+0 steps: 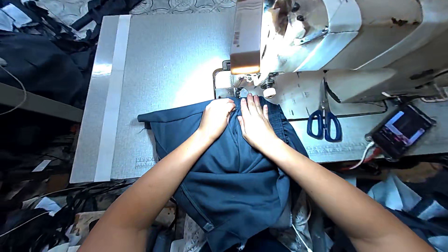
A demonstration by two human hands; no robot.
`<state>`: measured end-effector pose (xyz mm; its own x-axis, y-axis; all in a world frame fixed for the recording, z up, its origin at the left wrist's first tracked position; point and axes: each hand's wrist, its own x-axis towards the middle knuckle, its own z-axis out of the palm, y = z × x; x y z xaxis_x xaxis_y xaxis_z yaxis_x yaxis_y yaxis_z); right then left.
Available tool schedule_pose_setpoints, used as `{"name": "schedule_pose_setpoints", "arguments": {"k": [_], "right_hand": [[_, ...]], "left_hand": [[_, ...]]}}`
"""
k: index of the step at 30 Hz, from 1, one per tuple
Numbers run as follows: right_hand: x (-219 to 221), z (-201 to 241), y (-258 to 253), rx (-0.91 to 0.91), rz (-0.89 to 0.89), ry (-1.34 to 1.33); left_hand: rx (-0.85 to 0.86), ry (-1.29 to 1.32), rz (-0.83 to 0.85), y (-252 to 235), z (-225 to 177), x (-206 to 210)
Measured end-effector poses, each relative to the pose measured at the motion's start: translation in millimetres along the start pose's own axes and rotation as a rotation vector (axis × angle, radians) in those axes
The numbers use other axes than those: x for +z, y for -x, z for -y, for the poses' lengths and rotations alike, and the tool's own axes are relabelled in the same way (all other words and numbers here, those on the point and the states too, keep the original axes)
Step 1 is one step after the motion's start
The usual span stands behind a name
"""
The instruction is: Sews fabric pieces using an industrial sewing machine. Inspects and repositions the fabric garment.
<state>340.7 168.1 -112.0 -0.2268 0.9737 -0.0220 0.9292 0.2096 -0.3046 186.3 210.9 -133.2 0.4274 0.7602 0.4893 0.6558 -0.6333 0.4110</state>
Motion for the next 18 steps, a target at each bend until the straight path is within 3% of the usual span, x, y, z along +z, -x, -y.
{"name": "schedule_pose_setpoints", "arguments": {"k": [18], "right_hand": [[-11,-18,-13,-0.105,0.042,-0.059]], "left_hand": [[0.005,-0.002,0.026,-7,4,0]]}}
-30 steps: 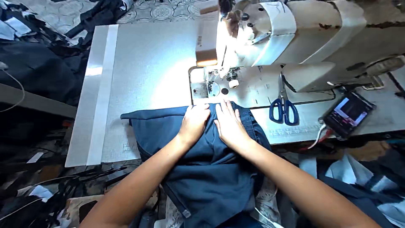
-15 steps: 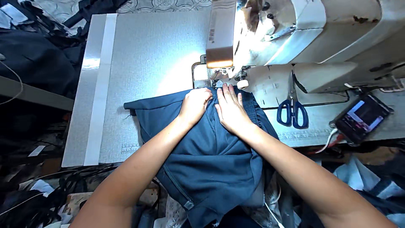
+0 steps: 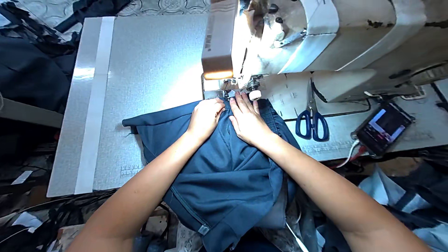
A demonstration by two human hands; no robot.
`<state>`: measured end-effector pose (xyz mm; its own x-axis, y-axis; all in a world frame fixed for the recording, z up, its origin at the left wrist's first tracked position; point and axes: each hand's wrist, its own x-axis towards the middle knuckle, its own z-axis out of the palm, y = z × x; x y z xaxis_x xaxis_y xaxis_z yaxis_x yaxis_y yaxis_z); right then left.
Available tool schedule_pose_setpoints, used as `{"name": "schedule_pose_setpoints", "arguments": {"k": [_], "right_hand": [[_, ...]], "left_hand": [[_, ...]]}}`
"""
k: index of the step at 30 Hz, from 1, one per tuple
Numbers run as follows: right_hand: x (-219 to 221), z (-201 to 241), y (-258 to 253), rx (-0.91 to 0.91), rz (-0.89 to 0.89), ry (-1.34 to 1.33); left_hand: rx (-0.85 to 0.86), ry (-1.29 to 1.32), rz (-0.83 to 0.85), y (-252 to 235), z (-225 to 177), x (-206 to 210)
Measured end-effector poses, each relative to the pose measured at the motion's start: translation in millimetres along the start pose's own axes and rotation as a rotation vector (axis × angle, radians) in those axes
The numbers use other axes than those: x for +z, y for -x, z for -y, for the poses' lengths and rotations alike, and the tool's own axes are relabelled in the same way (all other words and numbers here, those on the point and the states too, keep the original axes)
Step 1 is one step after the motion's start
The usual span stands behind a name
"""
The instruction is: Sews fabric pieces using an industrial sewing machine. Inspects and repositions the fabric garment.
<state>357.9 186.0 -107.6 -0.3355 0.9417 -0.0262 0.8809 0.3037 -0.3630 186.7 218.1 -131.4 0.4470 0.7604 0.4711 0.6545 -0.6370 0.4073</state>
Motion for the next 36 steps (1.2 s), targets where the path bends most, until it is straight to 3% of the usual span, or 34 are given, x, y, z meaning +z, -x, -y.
{"name": "schedule_pose_setpoints", "arguments": {"k": [9,13,17,27,36], "right_hand": [[-1,2,-1,0.018,0.027,0.021],[8,-1,1,-0.010,-0.071,0.043],[1,2,-2,0.026,0.006,0.032],[13,1,2,-0.006,-0.134,0.104],[13,3,1,0.003,-0.141,0.102]], "left_hand": [[-0.004,0.016,-0.011,-2,2,1],[0.003,0.006,-0.020,-2,1,1],[0.000,0.008,-0.024,-2,2,2],[0.009,-0.016,-0.035,-3,0,3],[0.013,-0.035,-0.030,-3,0,4]]}}
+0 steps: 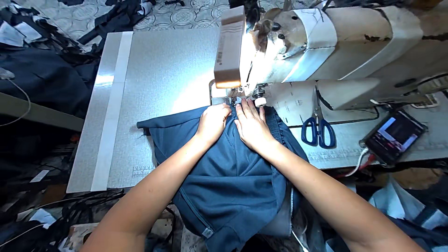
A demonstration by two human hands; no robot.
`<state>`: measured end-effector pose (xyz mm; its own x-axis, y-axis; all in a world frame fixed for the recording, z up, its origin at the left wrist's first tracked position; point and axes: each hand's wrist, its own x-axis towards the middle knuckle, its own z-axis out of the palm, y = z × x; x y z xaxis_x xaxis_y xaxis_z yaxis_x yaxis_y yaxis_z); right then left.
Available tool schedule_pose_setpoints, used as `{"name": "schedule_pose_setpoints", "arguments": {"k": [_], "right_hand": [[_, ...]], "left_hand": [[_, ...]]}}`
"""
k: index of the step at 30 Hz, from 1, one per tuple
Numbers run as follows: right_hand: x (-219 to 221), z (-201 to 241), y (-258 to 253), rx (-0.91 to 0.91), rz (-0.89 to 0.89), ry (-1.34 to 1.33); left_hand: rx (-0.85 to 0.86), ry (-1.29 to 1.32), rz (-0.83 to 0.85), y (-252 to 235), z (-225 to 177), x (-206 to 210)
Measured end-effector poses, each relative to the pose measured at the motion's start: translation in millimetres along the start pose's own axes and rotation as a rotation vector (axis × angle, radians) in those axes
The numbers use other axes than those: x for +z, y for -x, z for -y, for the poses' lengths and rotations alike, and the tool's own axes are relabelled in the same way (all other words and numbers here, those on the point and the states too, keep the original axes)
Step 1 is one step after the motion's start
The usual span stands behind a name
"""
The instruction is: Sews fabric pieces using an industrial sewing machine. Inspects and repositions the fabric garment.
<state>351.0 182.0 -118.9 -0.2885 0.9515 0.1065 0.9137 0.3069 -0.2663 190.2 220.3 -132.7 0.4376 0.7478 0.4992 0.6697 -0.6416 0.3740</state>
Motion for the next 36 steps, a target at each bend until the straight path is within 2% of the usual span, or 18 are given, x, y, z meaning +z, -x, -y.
{"name": "schedule_pose_setpoints", "arguments": {"k": [13,21,32,36], "right_hand": [[0,-1,-4,0.017,-0.001,0.005],[-6,-5,-19,0.034,0.087,-0.041],[-6,-6,-28,0.050,0.092,0.028],[-20,-18,-34,-0.013,0.217,-0.028]], "left_hand": [[-0.040,0.000,0.018,-4,0,1],[-0.085,-0.011,0.068,-13,2,1],[-0.153,-0.053,0.077,-22,3,2],[-0.185,-0.051,0.110,-25,2,0]]}}
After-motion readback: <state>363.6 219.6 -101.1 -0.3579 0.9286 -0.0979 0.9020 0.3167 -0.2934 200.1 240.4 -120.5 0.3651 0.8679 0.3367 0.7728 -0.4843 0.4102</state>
